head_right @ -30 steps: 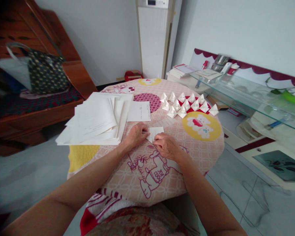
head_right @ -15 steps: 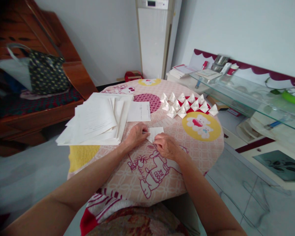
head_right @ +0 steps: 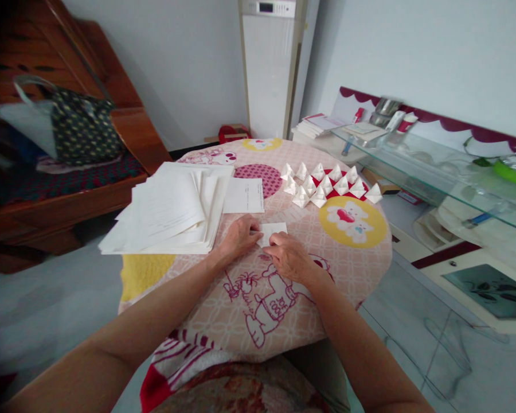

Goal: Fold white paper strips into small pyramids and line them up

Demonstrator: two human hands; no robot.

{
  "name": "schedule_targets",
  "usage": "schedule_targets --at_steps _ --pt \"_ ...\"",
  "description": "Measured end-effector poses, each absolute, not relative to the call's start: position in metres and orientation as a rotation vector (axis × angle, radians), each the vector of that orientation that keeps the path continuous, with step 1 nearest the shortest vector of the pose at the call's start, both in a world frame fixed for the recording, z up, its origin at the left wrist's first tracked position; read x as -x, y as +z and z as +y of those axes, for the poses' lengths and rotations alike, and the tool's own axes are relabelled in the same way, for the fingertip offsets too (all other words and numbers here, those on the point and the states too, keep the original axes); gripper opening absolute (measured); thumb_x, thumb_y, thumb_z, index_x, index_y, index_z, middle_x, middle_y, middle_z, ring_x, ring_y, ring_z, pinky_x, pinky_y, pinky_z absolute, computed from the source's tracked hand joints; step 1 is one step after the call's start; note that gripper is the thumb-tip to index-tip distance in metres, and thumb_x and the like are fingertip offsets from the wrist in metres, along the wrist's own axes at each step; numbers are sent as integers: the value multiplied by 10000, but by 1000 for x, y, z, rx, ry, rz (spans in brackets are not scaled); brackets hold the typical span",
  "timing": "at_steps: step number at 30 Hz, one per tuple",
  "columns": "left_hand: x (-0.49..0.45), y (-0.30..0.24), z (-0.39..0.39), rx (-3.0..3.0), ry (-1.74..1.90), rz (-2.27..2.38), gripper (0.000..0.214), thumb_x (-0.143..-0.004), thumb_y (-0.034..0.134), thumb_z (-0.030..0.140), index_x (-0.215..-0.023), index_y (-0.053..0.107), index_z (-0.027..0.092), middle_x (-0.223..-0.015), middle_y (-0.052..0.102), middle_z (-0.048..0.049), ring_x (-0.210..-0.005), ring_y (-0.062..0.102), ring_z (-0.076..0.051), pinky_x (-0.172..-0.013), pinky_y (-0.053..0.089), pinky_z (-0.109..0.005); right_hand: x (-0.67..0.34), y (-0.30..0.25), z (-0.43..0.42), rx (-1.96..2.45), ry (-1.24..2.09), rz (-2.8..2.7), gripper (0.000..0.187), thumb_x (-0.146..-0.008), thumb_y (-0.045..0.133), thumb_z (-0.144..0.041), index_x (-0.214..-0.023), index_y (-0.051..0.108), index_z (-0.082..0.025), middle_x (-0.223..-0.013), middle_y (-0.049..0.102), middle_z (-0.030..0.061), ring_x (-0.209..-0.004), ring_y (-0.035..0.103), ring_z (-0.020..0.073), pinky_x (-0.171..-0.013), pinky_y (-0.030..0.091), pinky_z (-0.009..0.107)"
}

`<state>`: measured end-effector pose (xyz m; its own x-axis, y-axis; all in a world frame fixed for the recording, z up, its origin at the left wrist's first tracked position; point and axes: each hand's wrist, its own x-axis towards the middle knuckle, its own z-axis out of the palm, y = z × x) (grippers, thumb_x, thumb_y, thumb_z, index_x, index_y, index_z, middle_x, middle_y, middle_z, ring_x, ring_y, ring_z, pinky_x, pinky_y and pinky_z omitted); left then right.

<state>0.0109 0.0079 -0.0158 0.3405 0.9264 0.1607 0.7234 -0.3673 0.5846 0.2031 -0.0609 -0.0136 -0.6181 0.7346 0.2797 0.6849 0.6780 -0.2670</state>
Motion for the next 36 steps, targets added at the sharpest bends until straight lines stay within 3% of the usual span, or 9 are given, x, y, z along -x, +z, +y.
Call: schedule_targets --at_steps 9,15,23,30,36 --pt "-11 -16 9 -2212 661 1458 55 -803 688 139 -751 682 156 -864 691 -56 -861 642 -190 -834 521 -301 -201 -17 -61 1083 119 -2538 273 -873 525 -35 -909 750 -184 -1204 670 108 -992 568 245 -885 486 405" --pt "-12 -16 9 -2195 669 1471 56 -799 695 139 -746 707 152 -854 709 -65 -846 655 -194 -831 531 -304 -201 -16 -58 1077 119 -2562 258 -862 553 -28 -856 753 -190 -1177 721 86 -917 565 231 -827 474 387" --pt "-13 -15 8 -2209 651 1501 59 -804 691 148 -747 705 159 -856 712 -59 -844 660 -194 -826 529 -302 -201 -19 -57 1072 212 -2514 253 -885 570 -56 -919 776 -199 -1156 738 109 -955 602 252 -869 463 414" --pt "-10 -17 9 -2229 686 1451 25 -797 686 137 -793 691 161 -891 706 -63 -887 653 -204 -866 528 -328 -200 -14 -56 1085 221 -2550 239 -877 577 -33 -857 757 -189 -1123 743 96 -931 586 233 -852 458 391" --pt "4 -15 11 -2224 728 1291 296 -723 747 150 -1014 696 162 -1010 718 -59 -869 646 -188 -839 536 -321 -201 -19 -55 1099 180 -2526 263 -844 591 5 -825 761 -194 -1133 748 68 -921 588 221 -852 457 380"
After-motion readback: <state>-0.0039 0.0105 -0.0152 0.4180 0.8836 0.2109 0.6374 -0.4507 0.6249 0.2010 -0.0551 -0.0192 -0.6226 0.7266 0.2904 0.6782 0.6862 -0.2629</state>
